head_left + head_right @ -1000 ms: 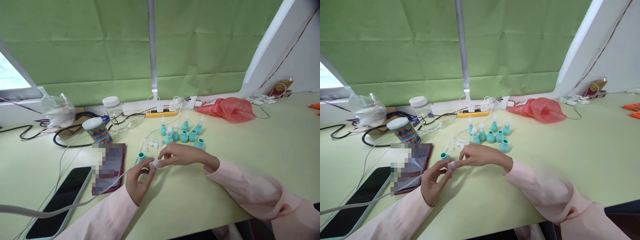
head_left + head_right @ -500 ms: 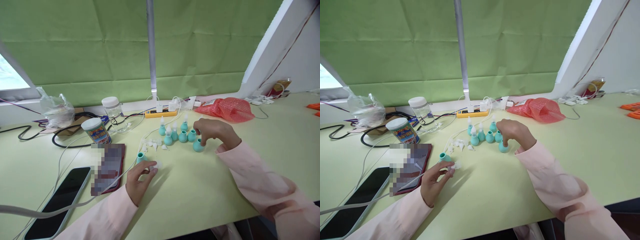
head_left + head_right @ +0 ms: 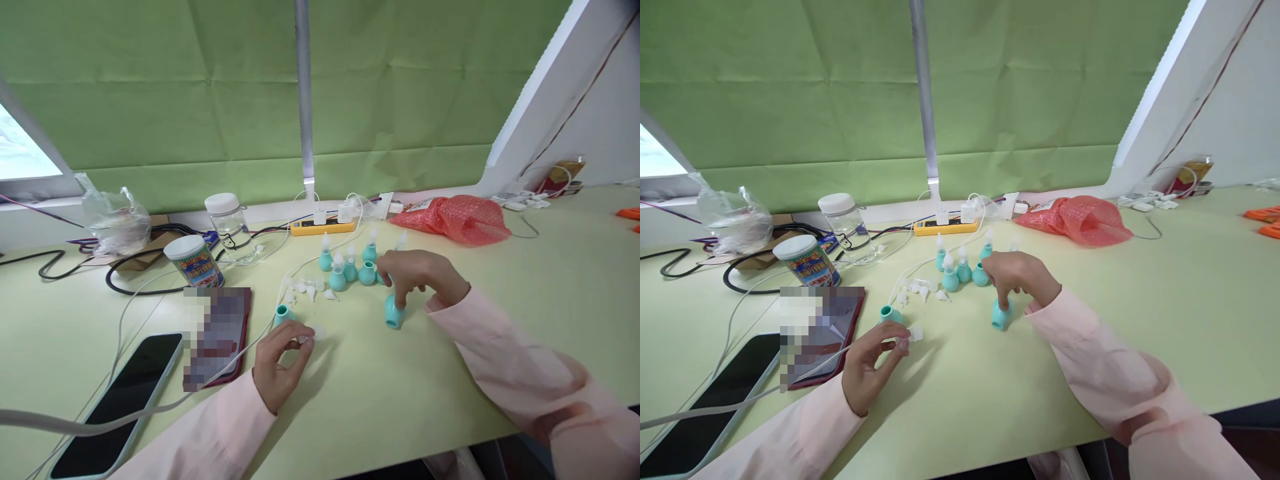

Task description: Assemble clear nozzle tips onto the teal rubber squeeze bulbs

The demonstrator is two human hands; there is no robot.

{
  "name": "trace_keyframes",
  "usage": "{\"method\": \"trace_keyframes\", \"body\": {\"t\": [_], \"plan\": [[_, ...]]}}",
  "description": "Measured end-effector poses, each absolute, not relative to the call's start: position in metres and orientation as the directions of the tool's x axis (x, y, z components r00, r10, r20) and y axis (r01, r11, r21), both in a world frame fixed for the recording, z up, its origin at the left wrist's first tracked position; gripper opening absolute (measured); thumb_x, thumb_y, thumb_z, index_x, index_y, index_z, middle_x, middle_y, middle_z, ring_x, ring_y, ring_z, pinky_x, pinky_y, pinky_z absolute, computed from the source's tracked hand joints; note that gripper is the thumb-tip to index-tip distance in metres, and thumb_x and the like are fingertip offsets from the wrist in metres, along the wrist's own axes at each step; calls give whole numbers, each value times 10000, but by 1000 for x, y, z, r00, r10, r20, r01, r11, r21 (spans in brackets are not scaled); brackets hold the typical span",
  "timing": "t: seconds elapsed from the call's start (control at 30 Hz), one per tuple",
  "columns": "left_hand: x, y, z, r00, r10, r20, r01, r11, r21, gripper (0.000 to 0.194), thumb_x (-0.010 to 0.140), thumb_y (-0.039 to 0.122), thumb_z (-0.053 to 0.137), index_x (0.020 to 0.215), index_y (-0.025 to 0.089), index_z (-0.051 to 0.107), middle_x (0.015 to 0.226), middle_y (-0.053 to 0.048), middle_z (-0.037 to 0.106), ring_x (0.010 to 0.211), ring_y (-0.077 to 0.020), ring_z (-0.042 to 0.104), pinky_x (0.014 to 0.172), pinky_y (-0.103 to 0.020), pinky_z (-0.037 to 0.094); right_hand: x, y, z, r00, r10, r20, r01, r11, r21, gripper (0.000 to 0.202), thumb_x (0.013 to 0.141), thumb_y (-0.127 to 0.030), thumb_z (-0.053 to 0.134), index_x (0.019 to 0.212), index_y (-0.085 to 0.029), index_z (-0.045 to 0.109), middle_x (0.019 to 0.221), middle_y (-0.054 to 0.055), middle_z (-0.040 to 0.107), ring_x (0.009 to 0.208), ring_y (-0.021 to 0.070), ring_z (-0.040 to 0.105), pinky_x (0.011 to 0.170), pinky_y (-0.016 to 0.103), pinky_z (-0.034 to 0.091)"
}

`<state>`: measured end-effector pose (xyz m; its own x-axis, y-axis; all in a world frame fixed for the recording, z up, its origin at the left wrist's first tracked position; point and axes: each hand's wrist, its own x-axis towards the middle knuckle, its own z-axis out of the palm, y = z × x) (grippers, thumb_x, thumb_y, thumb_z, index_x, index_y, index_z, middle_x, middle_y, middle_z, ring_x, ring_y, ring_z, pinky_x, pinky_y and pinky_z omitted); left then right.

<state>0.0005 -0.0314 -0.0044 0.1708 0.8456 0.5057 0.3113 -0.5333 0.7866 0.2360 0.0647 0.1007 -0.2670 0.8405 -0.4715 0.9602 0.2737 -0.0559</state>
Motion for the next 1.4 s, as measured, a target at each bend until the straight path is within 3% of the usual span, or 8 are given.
{"method": "trace_keyframes", "body": {"t": [0.13, 0.37, 0.43, 0.53, 0.73, 0.83, 1.03, 1.4], "plan": [[1, -32, -3, 200, 832, 518, 330, -555, 763, 65, 730, 143, 521, 757, 151, 579, 736, -50, 555, 688, -137, 530, 535, -231, 474, 222, 60, 93, -273, 783, -558, 946, 323, -10, 437, 477, -163, 699, 891, -145, 560, 802, 52, 547, 477, 126, 521, 368, 203, 343], [1, -31, -7, 119, 909, 399, 280, -416, 865, 180, 720, 195, 558, 894, 161, 588, 798, -50, 577, 691, -128, 549, 571, -241, 513, 231, 53, 75, -444, 799, -405, 869, 494, 22, 424, 415, 12, 664, 799, -158, 605, 812, 62, 550, 665, 193, 539, 466, 221, 339], [2, -30, -6, 102, 918, 382, 247, -396, 884, 159, 689, 203, 595, 840, 159, 606, 806, -53, 588, 721, -141, 555, 575, -245, 522, 239, 50, 67, -568, 769, -293, 813, 579, -55, 345, 465, -56, 669, 781, -183, 611, 769, 42, 547, 686, 193, 527, 522, 241, 353], [6, -31, -3, 87, 938, 334, 201, -345, 917, 171, 617, 206, 658, 773, 149, 616, 774, -47, 594, 709, -150, 562, 576, -260, 536, 241, 39, 53, -728, 685, 16, 662, 709, -244, 284, 595, -280, 640, 866, -209, 597, 793, 31, 515, 704, 170, 507, 608, 270, 376], [10, -30, -2, 78, 978, 191, 109, -199, 974, 185, 557, 167, 693, 728, 135, 631, 762, -46, 614, 693, -150, 578, 580, -250, 527, 215, 12, 17, -627, 681, 378, 437, 709, -553, 283, 686, -313, 580, 930, -187, 510, 870, 48, 437, 767, 147, 469, 672, 269, 403], [8, -27, -5, 79, 992, 99, 26, -102, 994, 234, 526, 165, 715, 746, 129, 645, 761, -48, 625, 671, -147, 580, 562, -246, 516, 208, 7, 4, -567, 735, 371, 385, 635, -670, 268, 716, -304, 554, 940, -203, 447, 871, 36, 474, 760, 146, 473, 656, 269, 404], [6, -22, 0, 159, 986, -44, -93, 59, 994, 288, 582, 274, 686, 791, 83, 635, 523, -22, 604, 437, -115, 543, 439, -258, 491, 203, -2, -4, -526, 805, 274, 319, 485, -814, 269, 719, -298, 547, 920, -212, 391, 841, 12, 461, 710, 127, 451, 573, 229, 388], [4, -19, -3, 200, 978, -68, -114, 92, 989, 359, 454, 214, 759, 777, 95, 654, 575, -35, 624, 452, -120, 548, 446, -272, 491, 191, -6, -7, -422, 863, 279, 339, 435, -834, 268, 653, -260, 574, 849, -215, 396, 789, -12, 445, 669, 117, 434, 569, 223, 364]]}}
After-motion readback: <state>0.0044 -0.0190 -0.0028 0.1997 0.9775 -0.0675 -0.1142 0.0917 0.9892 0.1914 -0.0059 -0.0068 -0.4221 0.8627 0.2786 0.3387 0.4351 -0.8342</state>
